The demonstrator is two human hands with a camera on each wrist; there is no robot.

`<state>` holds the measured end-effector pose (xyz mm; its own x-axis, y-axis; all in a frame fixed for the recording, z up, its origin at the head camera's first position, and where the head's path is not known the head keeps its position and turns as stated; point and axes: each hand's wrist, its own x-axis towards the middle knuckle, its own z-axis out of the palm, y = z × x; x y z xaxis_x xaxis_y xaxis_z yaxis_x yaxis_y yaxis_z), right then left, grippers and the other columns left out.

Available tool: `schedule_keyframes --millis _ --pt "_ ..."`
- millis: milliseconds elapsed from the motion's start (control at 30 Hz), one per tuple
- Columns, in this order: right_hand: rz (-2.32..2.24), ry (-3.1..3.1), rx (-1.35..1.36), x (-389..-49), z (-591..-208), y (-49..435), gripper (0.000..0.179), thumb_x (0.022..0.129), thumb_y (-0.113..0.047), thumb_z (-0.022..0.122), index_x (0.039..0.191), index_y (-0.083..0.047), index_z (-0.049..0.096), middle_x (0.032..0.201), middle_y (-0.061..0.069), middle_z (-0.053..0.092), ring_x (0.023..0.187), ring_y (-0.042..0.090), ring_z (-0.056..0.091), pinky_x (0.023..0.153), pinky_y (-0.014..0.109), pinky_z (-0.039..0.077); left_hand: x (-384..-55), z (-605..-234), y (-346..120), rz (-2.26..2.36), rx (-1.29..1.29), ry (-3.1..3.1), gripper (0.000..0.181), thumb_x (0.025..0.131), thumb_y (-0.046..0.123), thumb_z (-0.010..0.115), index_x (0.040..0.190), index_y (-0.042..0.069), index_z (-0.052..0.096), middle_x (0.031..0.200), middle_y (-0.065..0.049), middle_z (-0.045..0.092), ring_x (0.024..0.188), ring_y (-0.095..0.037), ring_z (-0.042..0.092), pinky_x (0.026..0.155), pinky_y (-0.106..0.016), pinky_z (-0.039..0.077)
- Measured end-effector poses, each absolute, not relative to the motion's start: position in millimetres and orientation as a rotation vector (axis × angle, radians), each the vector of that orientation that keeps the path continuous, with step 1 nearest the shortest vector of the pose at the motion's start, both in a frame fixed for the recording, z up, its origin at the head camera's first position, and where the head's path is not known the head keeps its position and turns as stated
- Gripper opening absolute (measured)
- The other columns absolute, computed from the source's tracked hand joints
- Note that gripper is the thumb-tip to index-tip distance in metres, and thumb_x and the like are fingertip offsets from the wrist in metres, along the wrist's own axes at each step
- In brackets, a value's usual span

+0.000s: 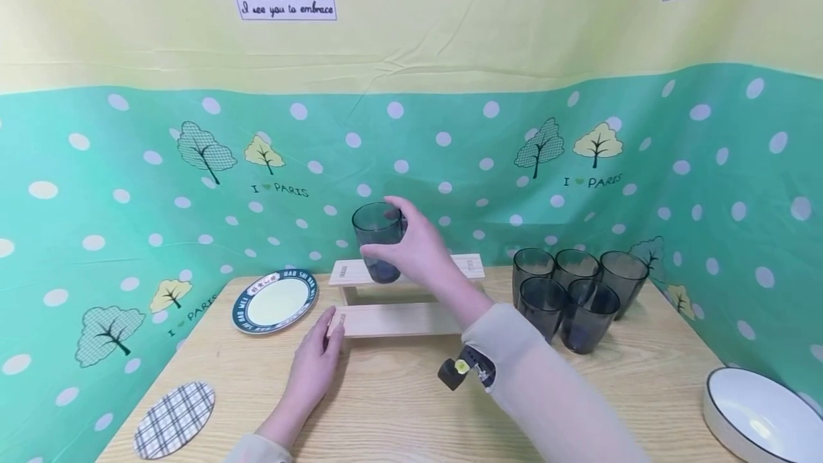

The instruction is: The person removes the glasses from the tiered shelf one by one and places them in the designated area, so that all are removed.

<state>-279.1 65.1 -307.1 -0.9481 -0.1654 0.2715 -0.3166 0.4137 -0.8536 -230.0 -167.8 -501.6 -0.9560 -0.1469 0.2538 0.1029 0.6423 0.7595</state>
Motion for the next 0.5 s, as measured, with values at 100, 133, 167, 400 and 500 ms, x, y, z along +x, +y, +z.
schedule_keyframes --millis 100,133,167,400,500 --pt "1.576 -2.512 0.445 -272.4 -303.3 72.5 0.094 0.088 -0.040 0.096 0.167 -0.032 0.045 0.154 -0.002 0.058 0.146 0.029 0.052 0.114 0.057 0.050 -230.4 -502.4 -168.1 -1.211 0.033 -2.570 0.055 0.118 0.029 0.054 0.166 0.005 0.047 0.161 -0.028 0.054 0.148 -0.051 0.050 0.121 -0.069 0.040" --pt "1.580 -2.508 0.449 -270.1 -301.9 75.0 0.094 0.088 -0.039 0.096 0.167 -0.032 0.046 0.153 -0.002 0.059 0.145 0.028 0.053 0.114 0.057 0.050 -230.6 -502.8 -168.2 -1.210 0.032 -2.568 0.054 0.118 0.029 0.054 0.166 0.005 0.048 0.160 -0.028 0.054 0.147 -0.051 0.051 0.121 -0.069 0.040" --pt "1.579 -2.507 0.455 -267.9 -300.5 77.7 0.094 0.088 -0.039 0.096 0.167 -0.032 0.046 0.152 -0.002 0.059 0.145 0.028 0.053 0.114 0.057 0.050 -230.7 -503.1 -168.4 -1.209 0.030 -2.567 0.054 0.118 0.029 0.055 0.166 0.005 0.048 0.160 -0.028 0.055 0.147 -0.051 0.051 0.121 -0.069 0.040" --pt "1.608 -2.515 0.455 -253.2 -289.9 97.8 0.095 0.087 -0.038 0.097 0.167 -0.034 0.047 0.152 0.001 0.059 0.141 0.030 0.055 0.109 0.057 0.052 -230.8 -503.4 -168.9 -1.212 0.031 -2.575 0.055 0.118 0.030 0.053 0.167 0.005 0.047 0.160 -0.028 0.055 0.147 -0.051 0.051 0.120 -0.069 0.040" --pt "1.605 -2.535 0.437 -247.4 -286.1 107.6 0.095 0.086 -0.039 0.098 0.167 -0.036 0.047 0.153 0.002 0.058 0.143 0.031 0.053 0.109 0.058 0.052 -230.5 -502.2 -169.4 -1.218 0.030 -2.583 0.056 0.118 0.031 0.053 0.167 0.005 0.046 0.161 -0.028 0.053 0.148 -0.052 0.050 0.121 -0.070 0.038"
